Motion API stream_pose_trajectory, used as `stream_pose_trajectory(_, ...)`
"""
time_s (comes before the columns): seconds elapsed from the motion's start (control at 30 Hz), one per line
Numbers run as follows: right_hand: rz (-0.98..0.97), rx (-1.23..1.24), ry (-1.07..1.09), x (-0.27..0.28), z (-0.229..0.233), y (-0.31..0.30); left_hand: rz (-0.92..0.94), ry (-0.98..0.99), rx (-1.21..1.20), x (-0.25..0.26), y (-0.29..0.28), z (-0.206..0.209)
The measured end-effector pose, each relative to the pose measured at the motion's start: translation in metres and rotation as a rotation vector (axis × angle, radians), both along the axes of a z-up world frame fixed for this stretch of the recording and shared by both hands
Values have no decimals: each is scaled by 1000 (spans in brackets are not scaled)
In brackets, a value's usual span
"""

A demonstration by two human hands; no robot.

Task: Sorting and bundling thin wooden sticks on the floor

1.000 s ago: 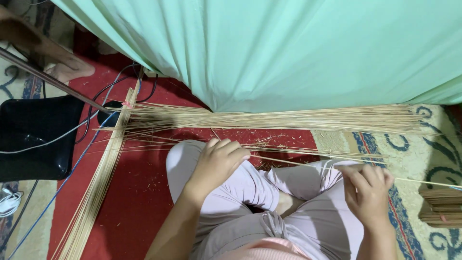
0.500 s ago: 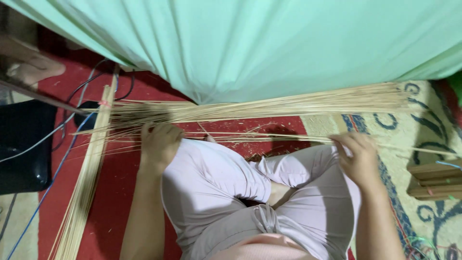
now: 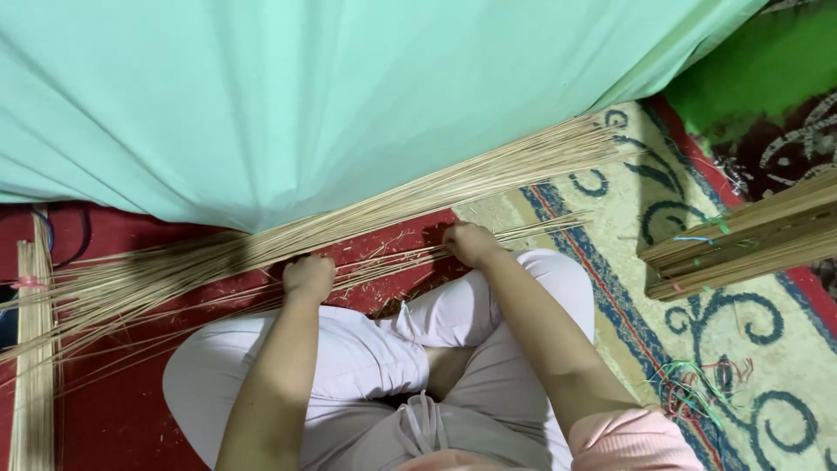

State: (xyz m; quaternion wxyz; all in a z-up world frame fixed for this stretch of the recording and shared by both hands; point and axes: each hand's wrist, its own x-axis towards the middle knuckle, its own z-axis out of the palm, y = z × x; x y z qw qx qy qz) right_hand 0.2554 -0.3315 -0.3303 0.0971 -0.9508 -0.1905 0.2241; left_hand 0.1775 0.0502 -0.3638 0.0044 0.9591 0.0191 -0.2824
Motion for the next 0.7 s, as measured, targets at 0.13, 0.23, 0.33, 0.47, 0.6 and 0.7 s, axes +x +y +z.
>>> stream_pose_trajectory(0.13, 37, -84, -9, 8, -14, 11, 73, 89, -41, -2, -16, 48)
stream_pose_trajectory(0.23, 98, -118, 31, 6, -16, 15, 69, 123, -51, -7, -26, 77)
stream_pose_trajectory(0.33, 132, -187, 60, 7, -14, 18, 15, 117, 11, -6, -20, 42)
stream_pose_trajectory(0.47, 221, -263, 82, 0, 15, 31, 55, 164, -12, -9, -23, 51)
stream_pose_trajectory(0.6, 126, -162, 101, 0, 16, 28, 182, 217, -109, -8, -31, 71)
stream_pose_trajectory(0.7, 28, -144, 148, 9, -18, 17, 305, 211, -130, -9, -41, 135)
